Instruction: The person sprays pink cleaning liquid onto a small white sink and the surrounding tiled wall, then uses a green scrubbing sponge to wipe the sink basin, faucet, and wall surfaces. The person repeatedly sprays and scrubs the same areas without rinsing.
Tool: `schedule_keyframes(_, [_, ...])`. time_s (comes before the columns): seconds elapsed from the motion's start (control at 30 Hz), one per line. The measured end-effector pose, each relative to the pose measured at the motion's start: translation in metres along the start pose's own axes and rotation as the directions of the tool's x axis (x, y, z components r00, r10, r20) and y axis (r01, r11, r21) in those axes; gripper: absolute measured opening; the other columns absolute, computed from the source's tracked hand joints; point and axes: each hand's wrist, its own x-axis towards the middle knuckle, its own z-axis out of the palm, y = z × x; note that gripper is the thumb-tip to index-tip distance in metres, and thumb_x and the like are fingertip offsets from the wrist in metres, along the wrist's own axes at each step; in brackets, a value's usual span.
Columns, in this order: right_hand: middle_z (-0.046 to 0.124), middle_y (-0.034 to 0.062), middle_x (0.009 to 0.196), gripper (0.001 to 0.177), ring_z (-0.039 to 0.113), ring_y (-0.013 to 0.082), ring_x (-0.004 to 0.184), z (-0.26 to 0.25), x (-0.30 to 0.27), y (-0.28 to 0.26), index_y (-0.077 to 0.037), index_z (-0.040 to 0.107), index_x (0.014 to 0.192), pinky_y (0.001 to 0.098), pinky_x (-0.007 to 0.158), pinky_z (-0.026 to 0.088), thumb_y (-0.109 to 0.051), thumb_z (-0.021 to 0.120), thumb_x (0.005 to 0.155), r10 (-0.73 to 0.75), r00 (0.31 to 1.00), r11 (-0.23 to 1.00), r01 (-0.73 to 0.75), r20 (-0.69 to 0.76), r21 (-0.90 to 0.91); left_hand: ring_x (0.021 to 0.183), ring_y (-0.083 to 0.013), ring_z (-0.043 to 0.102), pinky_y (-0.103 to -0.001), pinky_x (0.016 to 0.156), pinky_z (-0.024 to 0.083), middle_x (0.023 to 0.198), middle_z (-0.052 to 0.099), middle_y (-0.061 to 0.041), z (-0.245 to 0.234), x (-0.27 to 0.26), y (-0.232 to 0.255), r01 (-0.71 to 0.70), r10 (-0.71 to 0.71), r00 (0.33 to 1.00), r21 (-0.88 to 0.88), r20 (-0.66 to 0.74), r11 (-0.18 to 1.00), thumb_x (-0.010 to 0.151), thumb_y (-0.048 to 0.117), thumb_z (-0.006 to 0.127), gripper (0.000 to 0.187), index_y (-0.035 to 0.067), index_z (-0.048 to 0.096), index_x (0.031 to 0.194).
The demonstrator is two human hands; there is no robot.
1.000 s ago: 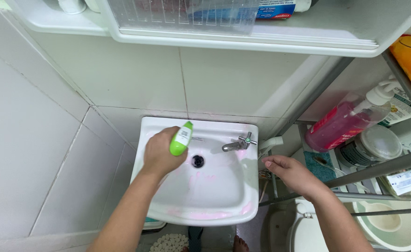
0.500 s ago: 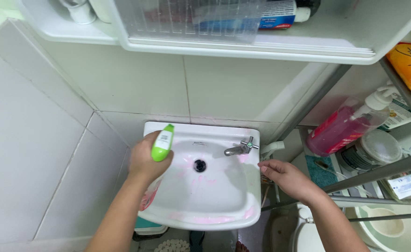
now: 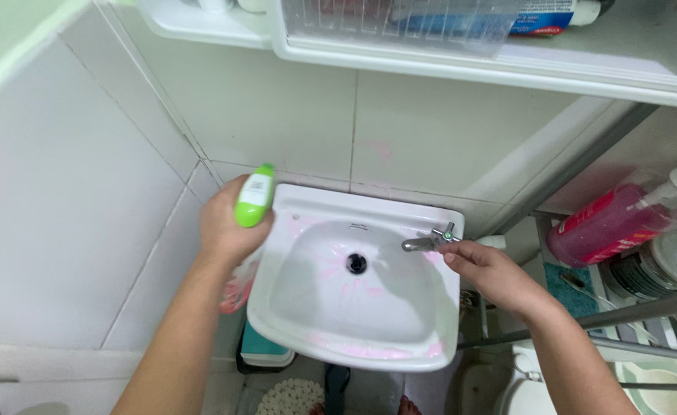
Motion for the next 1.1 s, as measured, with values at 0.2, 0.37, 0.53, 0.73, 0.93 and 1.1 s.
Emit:
schedule_keyframes(0.2, [0.077,0.0081,0.125,0.045,0.066,0.0189,0.123,0.001,0.0,-0.012,-0.012,0.07,0.131,0.0339,0.105,0.048,-0.037,0.058,0.096,0.011,1.0,1.0,-0.011,0.002,-0.016,0.097,-0.0397,0.071,-0.048,0.086,0.055,0.097,0.076,-0.016,-0.05,-0.004,-0.039,0.323,-0.334,0.942,0.167,0.038,0.931,0.071,0.024,0.074,0.037,0.012,0.074,0.106])
schedule_keyframes(0.37, [0.078,0.0091,0.121,0.044,0.068,0.0197,0.121,0.002,-0.001,-0.015,-0.013,0.07,0.132,0.0336,0.104,0.049,-0.039,0.059,0.098,0.092,0.996,0.995,-0.092,-0.001,-0.029,0.096,-0.0422,0.069,-0.05,0.083,0.054,0.1,0.074,-0.019,-0.027,-0.016,-0.045,0.229,-0.243,0.967,0.144,0.081,0.963,0.067,0.024,0.077,0.047,0.011,0.072,0.112])
schedule_keyframes(0.53, [0.077,0.0096,0.123,0.045,0.066,0.0197,0.123,-0.011,-0.003,0.006,-0.01,0.071,0.131,0.0332,0.105,0.046,-0.035,0.059,0.095,-0.03,1.0,0.999,0.03,-0.008,0.039,0.095,-0.0416,0.07,-0.049,0.082,0.055,0.098,0.075,-0.019,-0.026,-0.036,-0.057,0.292,-0.301,0.945,0.09,0.126,0.952,0.066,0.025,0.077,0.047,0.012,0.073,0.111])
schedule_keyframes(0.73, [0.074,0.0075,0.127,0.046,0.066,0.0193,0.124,-0.02,-0.002,0.02,-0.011,0.068,0.133,0.0339,0.107,0.047,-0.037,0.057,0.097,0.065,0.997,0.998,-0.066,-0.034,-0.021,0.093,-0.0389,0.073,-0.048,0.083,0.056,0.095,0.077,-0.017,-0.027,-0.039,-0.058,0.385,-0.409,0.902,0.166,0.141,0.908,0.069,0.025,0.076,0.039,0.012,0.075,0.106])
schedule_keyframes(0.93, [0.075,0.0094,0.123,0.046,0.067,0.0195,0.122,-0.018,-0.002,0.021,-0.008,0.07,0.13,0.0342,0.105,0.047,-0.035,0.059,0.095,-0.016,0.999,1.0,0.017,-0.028,0.017,0.09,-0.0413,0.07,-0.05,0.08,0.054,0.094,0.075,-0.017,-0.018,-0.037,-0.059,0.305,-0.317,0.946,0.14,0.068,0.942,0.067,0.024,0.078,0.041,0.01,0.073,0.105])
schedule_keyframes(1.1, [0.078,0.0091,0.121,0.045,0.066,0.019,0.121,-0.012,0.0,-0.002,-0.012,0.071,0.131,0.0338,0.106,0.046,-0.035,0.059,0.095,0.035,0.999,0.999,-0.035,0.0,0.018,0.088,-0.0409,0.071,-0.05,0.083,0.054,0.09,0.074,-0.018,-0.023,-0.034,-0.065,0.38,-0.374,0.924,0.071,-0.081,0.922,0.071,0.024,0.076,0.034,0.006,0.072,0.099])
